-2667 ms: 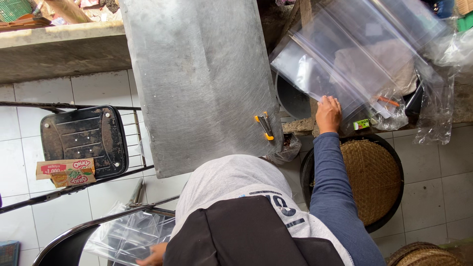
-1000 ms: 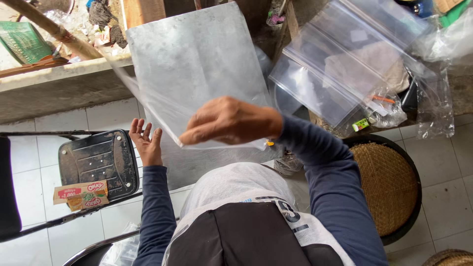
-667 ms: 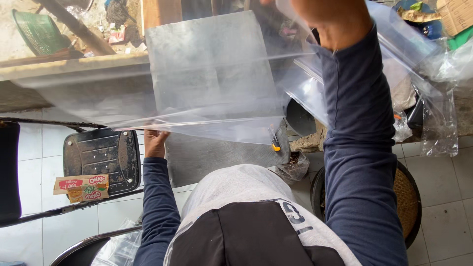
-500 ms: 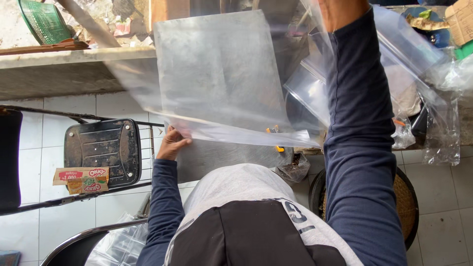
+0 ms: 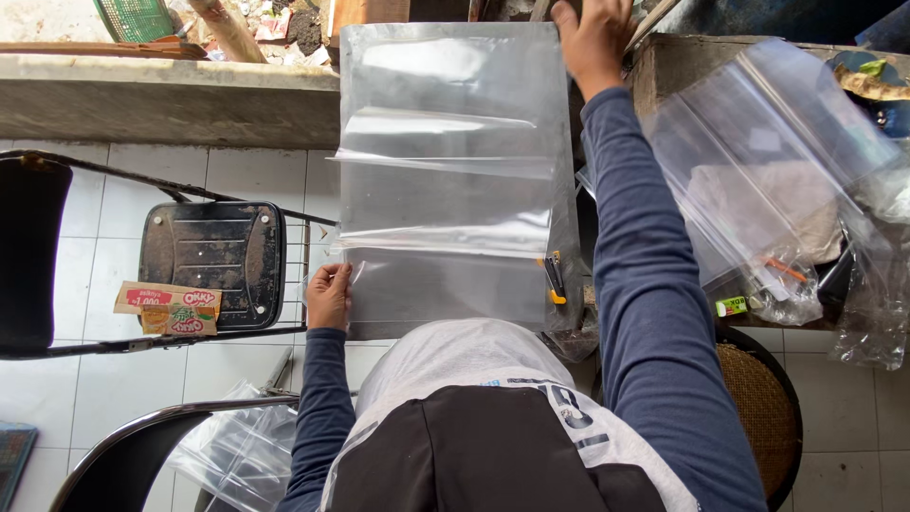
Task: The person folds a large clear plastic sheet on a metal table, then uses a handheld heat sealer to seal the folded edges. They repeat the process with another sheet, smoothing and folding it before sealing.
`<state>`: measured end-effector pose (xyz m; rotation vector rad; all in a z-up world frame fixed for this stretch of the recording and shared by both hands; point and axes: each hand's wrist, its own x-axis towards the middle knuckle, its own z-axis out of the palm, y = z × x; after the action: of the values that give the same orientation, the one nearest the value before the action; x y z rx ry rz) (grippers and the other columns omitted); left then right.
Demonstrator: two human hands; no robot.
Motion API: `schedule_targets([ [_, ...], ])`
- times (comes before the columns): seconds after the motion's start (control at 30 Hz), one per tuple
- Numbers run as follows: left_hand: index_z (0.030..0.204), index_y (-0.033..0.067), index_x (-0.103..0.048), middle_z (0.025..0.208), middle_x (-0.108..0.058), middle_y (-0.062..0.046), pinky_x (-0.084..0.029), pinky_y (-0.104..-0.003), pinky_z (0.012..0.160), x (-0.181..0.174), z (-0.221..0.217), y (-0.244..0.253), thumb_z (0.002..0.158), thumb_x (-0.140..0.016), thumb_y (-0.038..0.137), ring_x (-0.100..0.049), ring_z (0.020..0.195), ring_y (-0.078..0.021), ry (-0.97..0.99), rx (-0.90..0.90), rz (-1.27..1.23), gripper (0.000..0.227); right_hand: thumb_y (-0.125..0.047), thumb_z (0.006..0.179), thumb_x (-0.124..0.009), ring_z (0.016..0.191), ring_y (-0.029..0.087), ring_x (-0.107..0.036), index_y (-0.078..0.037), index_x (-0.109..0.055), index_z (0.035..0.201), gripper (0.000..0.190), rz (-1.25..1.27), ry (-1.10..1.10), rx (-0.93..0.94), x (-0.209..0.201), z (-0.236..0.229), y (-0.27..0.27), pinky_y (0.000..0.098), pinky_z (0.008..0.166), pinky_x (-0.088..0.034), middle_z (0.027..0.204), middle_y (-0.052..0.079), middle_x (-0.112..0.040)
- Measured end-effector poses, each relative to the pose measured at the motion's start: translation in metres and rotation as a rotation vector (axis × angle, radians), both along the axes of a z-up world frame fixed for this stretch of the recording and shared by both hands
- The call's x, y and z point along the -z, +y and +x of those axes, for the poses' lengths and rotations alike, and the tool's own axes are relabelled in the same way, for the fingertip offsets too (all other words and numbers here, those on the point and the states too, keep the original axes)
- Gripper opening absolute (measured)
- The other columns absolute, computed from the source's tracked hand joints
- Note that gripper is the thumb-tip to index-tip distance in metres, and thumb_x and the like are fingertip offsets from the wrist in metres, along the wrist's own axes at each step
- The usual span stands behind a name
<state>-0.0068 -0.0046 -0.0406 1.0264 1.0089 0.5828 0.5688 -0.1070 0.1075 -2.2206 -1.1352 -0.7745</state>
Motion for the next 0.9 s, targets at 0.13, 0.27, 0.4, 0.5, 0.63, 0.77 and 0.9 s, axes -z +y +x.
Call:
schedule_targets([
  [0.13, 0.097, 0.0053, -0.068, 0.07, -0.061, 0.001, -0.035, -0.018, 0.044, 0.035, 0.009, -0.002, 0.097, -0.076, 0.019, -0.047, 0.053, -0.0031, 0.128, -0.006, 0.055, 0.015, -0.031, 0.101, -0.08, 0.111, 0.032, -0.061, -0.006, -0.063, 0.131, 0.043, -0.182, 0.258, -0.422, 0.022, -0.123, -0.009, 0.0514, 0.094, -0.046, 0.12, 0.017, -0.067],
  [0.27, 0.097, 0.0033, -0.068, 0.087, -0.073, -0.002, -0.056, -0.016, 0.064, 0.049, 0.017, 0.011, 0.098, -0.073, 0.014, -0.067, 0.072, -0.0046, -0.137, -0.052, -0.106, 0.012, -0.043, 0.089, -0.079, 0.106, 0.029, -0.065, -0.009, -0.062, 0.125, 0.052, -0.416, 0.457, -1.041, 0.02, -0.282, -0.055, 0.0408, 0.093, -0.055, 0.115, 0.015, -0.066],
  [0.4, 0.096, 0.0065, -0.068, 0.081, -0.07, 0.0, -0.048, -0.017, 0.05, 0.043, 0.025, 0.019, 0.099, -0.071, 0.021, -0.061, 0.062, -0.0045, -0.128, -0.034, -0.212, 0.015, -0.037, 0.07, -0.082, 0.095, 0.03, -0.065, -0.007, -0.062, 0.115, 0.058, -0.431, 0.259, -0.931, 0.021, -0.352, -0.09, 0.0429, 0.08, -0.053, 0.105, 0.015, -0.066],
  [0.5, 0.096, 0.0077, -0.068, 0.078, -0.068, 0.001, -0.044, -0.018, 0.042, 0.03, 0.036, 0.015, 0.099, -0.07, 0.023, -0.057, 0.056, -0.0053, -0.165, -0.015, -0.243, 0.016, -0.024, 0.082, -0.078, 0.086, 0.025, -0.066, -0.005, -0.063, 0.111, 0.038, -0.395, 0.26, -0.833, 0.039, -0.36, -0.094, 0.0384, 0.074, -0.055, 0.095, 0.01, -0.066],
  [0.63, 0.108, 0.0049, -0.062, 0.082, -0.066, -0.003, -0.052, -0.019, 0.047, -0.007, 0.051, 0.01, 0.107, -0.07, 0.024, -0.062, 0.061, -0.0074, -0.33, 0.062, -0.283, 0.021, -0.008, 0.093, -0.069, 0.075, 0.019, -0.065, -0.003, -0.064, 0.102, 0.011, -0.376, 0.2, -0.71, 0.067, -0.358, -0.093, 0.0325, 0.065, -0.056, 0.083, 0.007, -0.064],
  [0.77, 0.13, 0.0075, -0.053, 0.103, -0.073, -0.013, -0.065, -0.026, 0.063, -0.052, 0.057, -0.009, 0.093, -0.062, 0.049, -0.073, 0.08, -0.015, -0.584, 0.215, -0.307, 0.056, -0.006, 0.096, -0.066, 0.073, 0.019, -0.064, -0.003, -0.063, 0.097, 0.004, -0.274, 0.307, -0.617, 0.074, -0.351, -0.086, 0.0319, 0.065, -0.056, 0.082, 0.008, -0.064],
  [0.9, 0.143, 0.0161, -0.034, 0.13, -0.058, -0.011, -0.064, -0.035, 0.086, -0.058, 0.073, -0.055, 0.088, -0.071, 0.035, -0.069, 0.106, -0.0178, -0.437, 0.402, 0.031, 0.068, -0.01, 0.093, -0.071, 0.078, 0.019, -0.065, -0.005, -0.061, 0.092, 0.011, -0.081, 0.555, -0.619, 0.069, -0.354, -0.077, 0.0317, 0.068, -0.056, 0.086, 0.007, -0.067],
])
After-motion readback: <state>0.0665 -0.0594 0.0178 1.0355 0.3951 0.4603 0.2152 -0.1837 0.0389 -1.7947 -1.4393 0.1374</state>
